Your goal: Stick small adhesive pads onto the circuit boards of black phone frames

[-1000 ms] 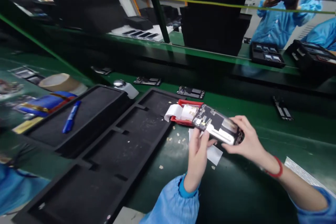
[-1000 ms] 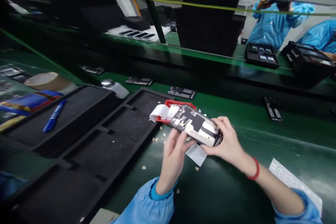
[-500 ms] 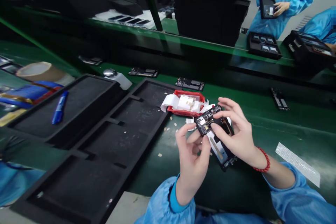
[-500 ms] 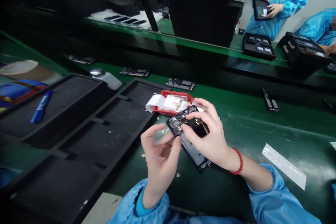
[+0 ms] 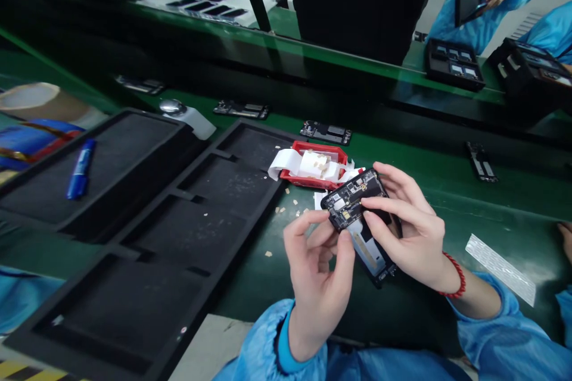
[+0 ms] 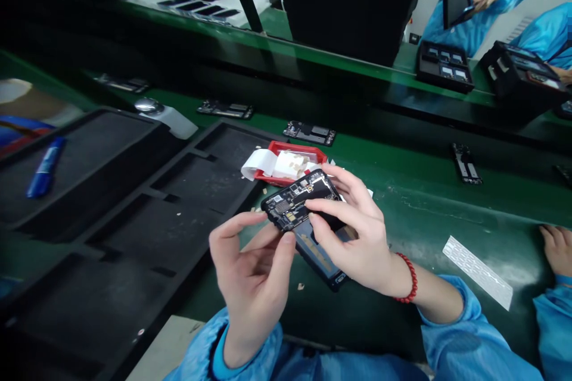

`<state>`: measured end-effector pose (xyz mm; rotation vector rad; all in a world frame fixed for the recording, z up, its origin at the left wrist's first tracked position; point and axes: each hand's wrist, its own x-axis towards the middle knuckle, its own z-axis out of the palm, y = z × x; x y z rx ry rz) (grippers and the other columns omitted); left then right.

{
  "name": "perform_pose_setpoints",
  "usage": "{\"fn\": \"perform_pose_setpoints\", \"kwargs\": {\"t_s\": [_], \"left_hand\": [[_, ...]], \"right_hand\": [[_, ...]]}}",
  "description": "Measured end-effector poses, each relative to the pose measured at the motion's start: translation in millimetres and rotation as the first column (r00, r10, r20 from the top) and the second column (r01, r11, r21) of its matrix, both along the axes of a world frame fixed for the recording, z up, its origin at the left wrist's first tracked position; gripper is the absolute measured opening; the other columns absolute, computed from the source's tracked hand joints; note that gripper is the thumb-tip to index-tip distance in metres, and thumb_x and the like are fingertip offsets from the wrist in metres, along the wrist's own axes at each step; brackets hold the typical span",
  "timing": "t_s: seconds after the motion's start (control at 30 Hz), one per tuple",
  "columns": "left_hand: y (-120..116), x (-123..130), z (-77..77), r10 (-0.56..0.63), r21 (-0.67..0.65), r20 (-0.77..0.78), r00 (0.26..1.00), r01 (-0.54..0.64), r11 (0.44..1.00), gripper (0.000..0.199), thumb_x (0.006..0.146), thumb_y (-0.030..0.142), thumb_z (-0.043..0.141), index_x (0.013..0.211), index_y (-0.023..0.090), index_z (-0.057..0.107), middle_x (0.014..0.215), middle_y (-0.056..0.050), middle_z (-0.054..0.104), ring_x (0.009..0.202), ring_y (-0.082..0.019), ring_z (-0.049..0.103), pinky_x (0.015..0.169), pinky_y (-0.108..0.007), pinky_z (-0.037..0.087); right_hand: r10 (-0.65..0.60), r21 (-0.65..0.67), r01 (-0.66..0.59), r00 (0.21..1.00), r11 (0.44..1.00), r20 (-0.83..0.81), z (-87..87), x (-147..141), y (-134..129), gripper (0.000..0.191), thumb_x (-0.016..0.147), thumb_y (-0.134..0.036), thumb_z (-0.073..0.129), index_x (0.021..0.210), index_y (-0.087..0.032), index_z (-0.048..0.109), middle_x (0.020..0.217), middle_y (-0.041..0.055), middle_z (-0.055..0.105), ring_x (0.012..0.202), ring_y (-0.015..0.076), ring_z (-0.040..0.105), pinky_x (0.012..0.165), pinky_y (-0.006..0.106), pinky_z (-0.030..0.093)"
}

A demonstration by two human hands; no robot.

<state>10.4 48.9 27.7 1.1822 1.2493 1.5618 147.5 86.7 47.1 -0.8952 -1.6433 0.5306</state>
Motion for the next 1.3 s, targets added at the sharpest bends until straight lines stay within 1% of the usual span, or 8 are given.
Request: {"fn": "perform_pose_setpoints", "kwargs": {"t_s": [0.2, 0.33, 0.47, 0.57, 0.7, 0.9, 1.07, 1.3], "left_hand": [[5, -4, 1.9, 0.015, 0.111, -0.161, 0.987, 0.003, 0.994, 0.015, 0.095, 0.013, 0.060, 0.101, 0.026, 0.066, 0.089, 0.002, 0.071, 0.072, -0.010, 0.071, 0.058, -0.013, 0.052], [8, -4, 2.6, -0.038, 0.110, -0.139, 0.990, 0.054, 0.992, 0.014, 0.096, 0.016, 0.059, 0.099, 0.023, 0.070, 0.086, 0.002, 0.072, 0.068, -0.010, 0.068, 0.062, -0.016, 0.053], [7, -5, -5.9, -0.053, 0.094, -0.111, 0.992, 0.064, 0.994, 0.016, 0.101, 0.026, 0.056, 0.102, 0.023, 0.072, 0.088, 0.000, 0.072, 0.069, -0.011, 0.066, 0.062, -0.018, 0.052], [7, -7, -11.0, -0.093, 0.081, -0.060, 0.994, 0.098, 0.992, 0.024, 0.105, 0.033, 0.049, 0.106, 0.024, 0.071, 0.090, -0.001, 0.071, 0.071, -0.012, 0.064, 0.063, -0.020, 0.052], [11, -5, -6.0, -0.069, 0.060, -0.083, 0.994, 0.074, 0.995, 0.020, 0.102, 0.035, 0.056, 0.096, 0.022, 0.070, 0.083, 0.001, 0.071, 0.066, -0.011, 0.065, 0.060, -0.018, 0.053], [16, 0, -0.4, -0.032, 0.031, -0.096, 0.995, 0.035, 0.999, 0.025, 0.099, 0.040, 0.062, 0.085, 0.019, 0.067, 0.064, 0.003, 0.064, 0.051, -0.009, 0.056, 0.048, -0.016, 0.047], [17, -3, -5.0, -0.045, 0.004, -0.106, 0.993, 0.046, 0.999, 0.029, 0.100, 0.040, 0.058, 0.081, 0.019, 0.066, 0.062, 0.004, 0.058, 0.051, -0.009, 0.050, 0.048, -0.018, 0.042], [13, -4, -7.2, -0.103, 0.019, -0.178, 0.979, 0.109, 0.994, 0.024, 0.104, 0.033, 0.053, 0.092, 0.021, 0.071, 0.061, 0.005, 0.051, 0.051, -0.009, 0.044, 0.049, -0.021, 0.038]], "right_hand": [[0.053, -0.181, -0.065, 0.996, 0.981, -0.069, 7.1, 1, -4, 0.016, 0.087, -0.011, 0.072, 0.095, -0.024, 0.076, 0.145, 0.0092, 0.053, 0.130, 0.0276, 0.061, 0.109, 0.046, 0.056], [0.017, -0.233, -0.033, 0.997, 0.972, -0.070, 7.7, -1, -1, 0.011, 0.085, -0.014, 0.075, 0.090, -0.024, 0.074, 0.146, 0.0091, 0.053, 0.133, 0.0293, 0.059, 0.114, 0.050, 0.050], [0.040, -0.295, -0.060, 0.997, 0.954, -0.071, 9.9, -1, 5, 0.007, 0.083, -0.017, 0.077, 0.084, -0.022, 0.072, 0.144, 0.0099, 0.056, 0.131, 0.0274, 0.061, 0.108, 0.044, 0.054], [0.092, -0.284, -0.084, 0.996, 0.955, 0.015, 12.9, -1, 8, 0.005, 0.086, -0.018, 0.075, 0.082, -0.021, 0.073, 0.142, 0.0098, 0.057, 0.133, 0.0264, 0.058, 0.107, 0.041, 0.054], [0.121, -0.263, -0.089, 0.987, 0.961, 0.107, 13.7, 1, 10, 0.006, 0.091, -0.021, 0.070, 0.090, -0.022, 0.076, 0.142, 0.0095, 0.057, 0.133, 0.0258, 0.058, 0.110, 0.043, 0.053], [0.112, -0.225, -0.090, 0.990, 0.970, 0.088, 7.2, 3, 10, 0.006, 0.090, -0.021, 0.072, 0.087, -0.022, 0.076, 0.139, 0.0097, 0.059, 0.132, 0.0265, 0.060, 0.111, 0.045, 0.052], [0.135, -0.223, -0.113, 0.987, 0.968, 0.086, 3.3, 3, 11, 0.006, 0.090, -0.019, 0.071, 0.086, -0.021, 0.076, 0.140, 0.0123, 0.057, 0.132, 0.0261, 0.060, 0.111, 0.045, 0.052], [0.027, -0.216, -0.005, 0.995, 0.976, 0.101, 4.5, 1, 10, 0.002, 0.087, -0.022, 0.075, 0.085, -0.022, 0.077, 0.139, 0.0104, 0.061, 0.130, 0.0267, 0.062, 0.107, 0.044, 0.055]]}}
